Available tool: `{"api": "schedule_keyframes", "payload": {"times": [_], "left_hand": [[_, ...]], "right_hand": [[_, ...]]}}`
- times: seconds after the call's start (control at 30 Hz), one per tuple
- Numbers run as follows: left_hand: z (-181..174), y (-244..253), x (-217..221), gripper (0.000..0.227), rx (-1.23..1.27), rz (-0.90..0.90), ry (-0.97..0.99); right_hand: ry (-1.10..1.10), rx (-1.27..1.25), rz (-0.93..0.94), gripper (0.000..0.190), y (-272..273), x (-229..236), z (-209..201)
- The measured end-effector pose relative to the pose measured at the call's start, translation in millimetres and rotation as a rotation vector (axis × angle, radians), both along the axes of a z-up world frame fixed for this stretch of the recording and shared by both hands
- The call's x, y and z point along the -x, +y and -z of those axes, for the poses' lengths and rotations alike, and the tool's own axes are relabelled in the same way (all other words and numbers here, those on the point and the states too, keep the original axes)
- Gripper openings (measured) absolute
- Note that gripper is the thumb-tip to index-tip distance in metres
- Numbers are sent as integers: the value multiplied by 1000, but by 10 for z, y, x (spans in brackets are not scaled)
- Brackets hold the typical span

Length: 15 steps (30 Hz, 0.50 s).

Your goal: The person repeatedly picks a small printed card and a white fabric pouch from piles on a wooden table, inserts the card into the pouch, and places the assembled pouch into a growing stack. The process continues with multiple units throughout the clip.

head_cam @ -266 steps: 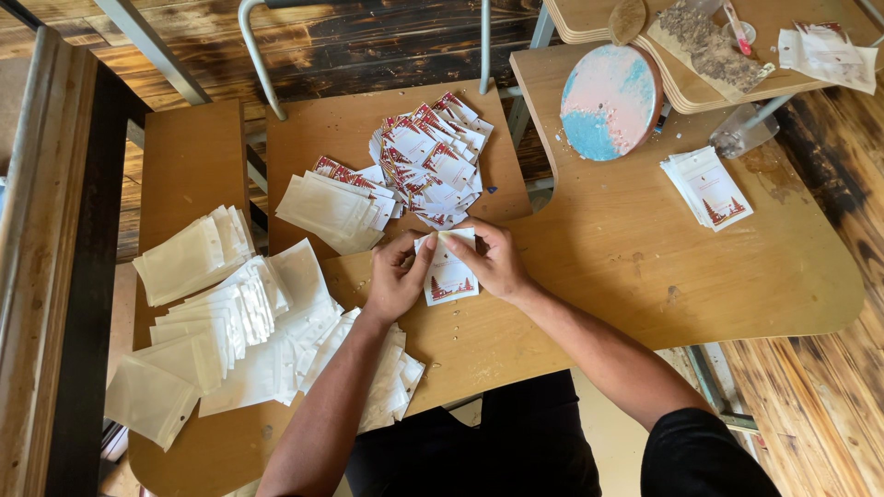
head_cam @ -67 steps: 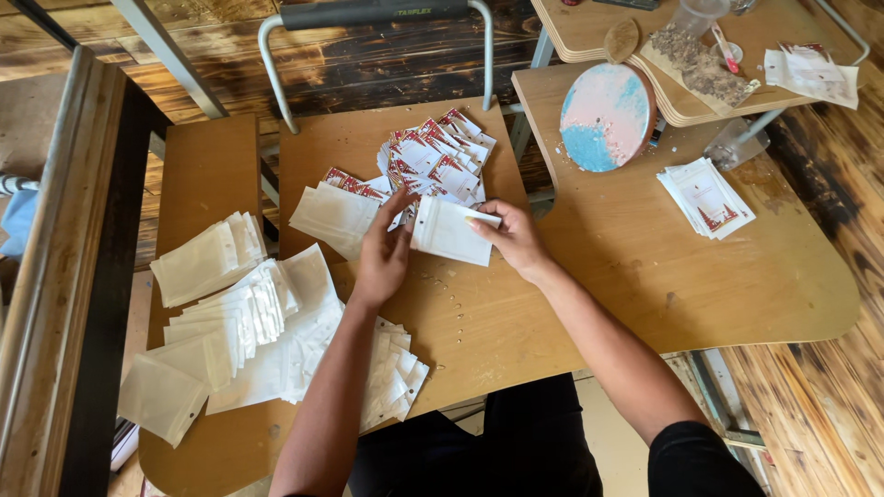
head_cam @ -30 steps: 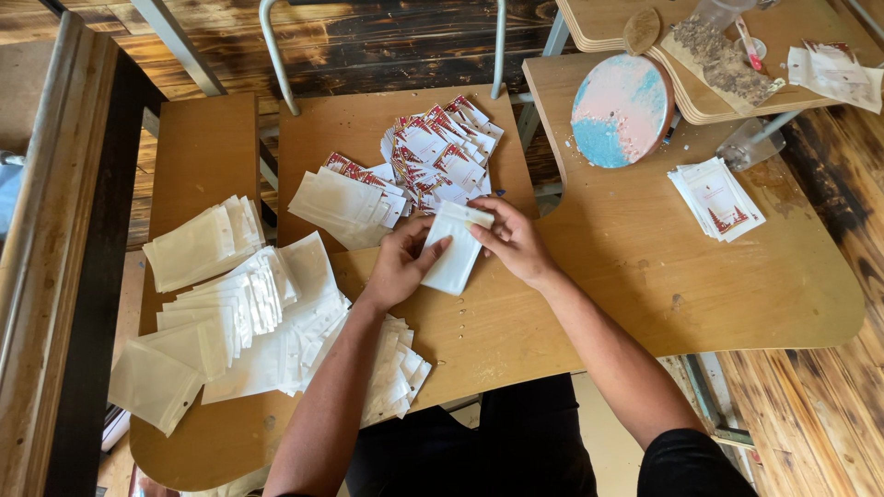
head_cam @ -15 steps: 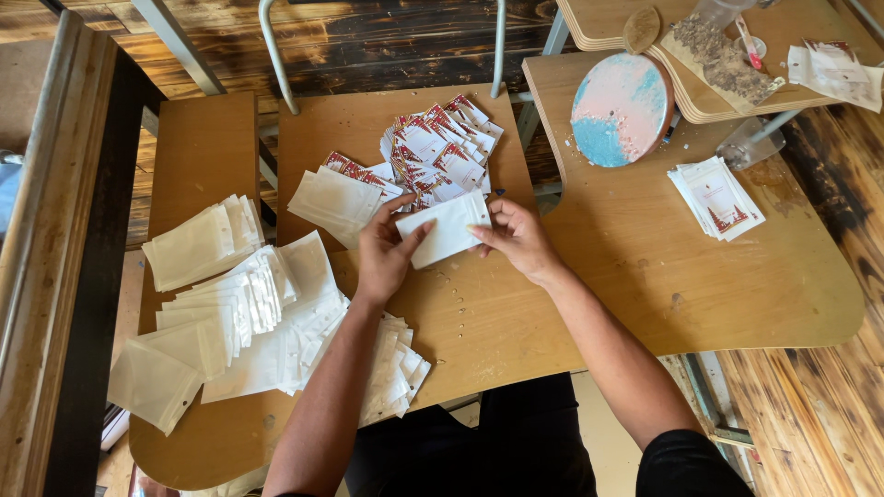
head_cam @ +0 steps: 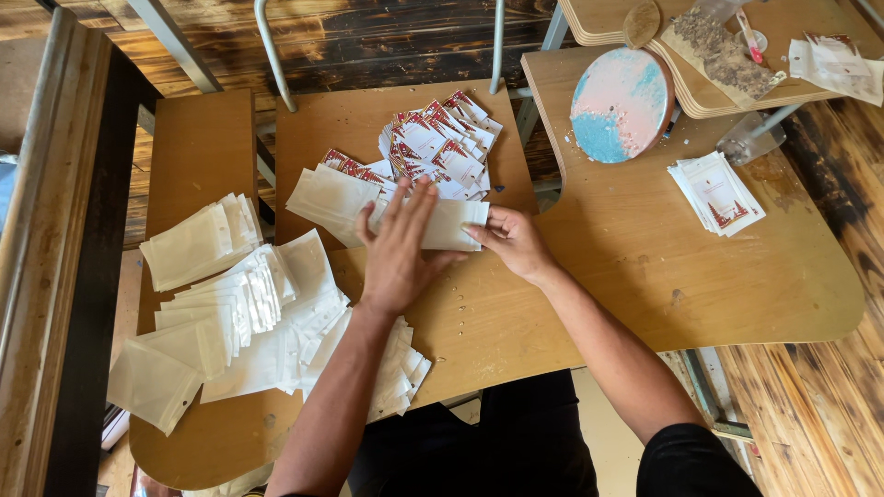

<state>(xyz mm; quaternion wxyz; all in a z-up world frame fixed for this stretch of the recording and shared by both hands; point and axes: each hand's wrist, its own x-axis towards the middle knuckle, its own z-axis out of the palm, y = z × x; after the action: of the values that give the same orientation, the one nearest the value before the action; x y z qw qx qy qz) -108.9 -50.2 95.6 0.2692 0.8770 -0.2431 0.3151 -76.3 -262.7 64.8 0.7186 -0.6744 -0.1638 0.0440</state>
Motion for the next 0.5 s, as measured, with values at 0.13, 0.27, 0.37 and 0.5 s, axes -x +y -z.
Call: {"api": "schedule_keyframes", "payload": {"times": [0.13, 0.27, 0.37, 0.5], "left_hand": [[74, -72, 31, 109, -261, -35, -41], [125, -71, 17, 107, -373, -29, 64], [207, -48, -45, 101, -380, 0, 76], [407, -52, -108, 103, -426, -12, 107]], "right_hand": [[-85, 65, -17, 18, 32, -13, 139], [-78, 68, -84, 21, 17, -50, 379], [-83, 67, -92, 20, 15, -69, 410], [-87, 83, -102, 18, 95, 30, 81]]}}
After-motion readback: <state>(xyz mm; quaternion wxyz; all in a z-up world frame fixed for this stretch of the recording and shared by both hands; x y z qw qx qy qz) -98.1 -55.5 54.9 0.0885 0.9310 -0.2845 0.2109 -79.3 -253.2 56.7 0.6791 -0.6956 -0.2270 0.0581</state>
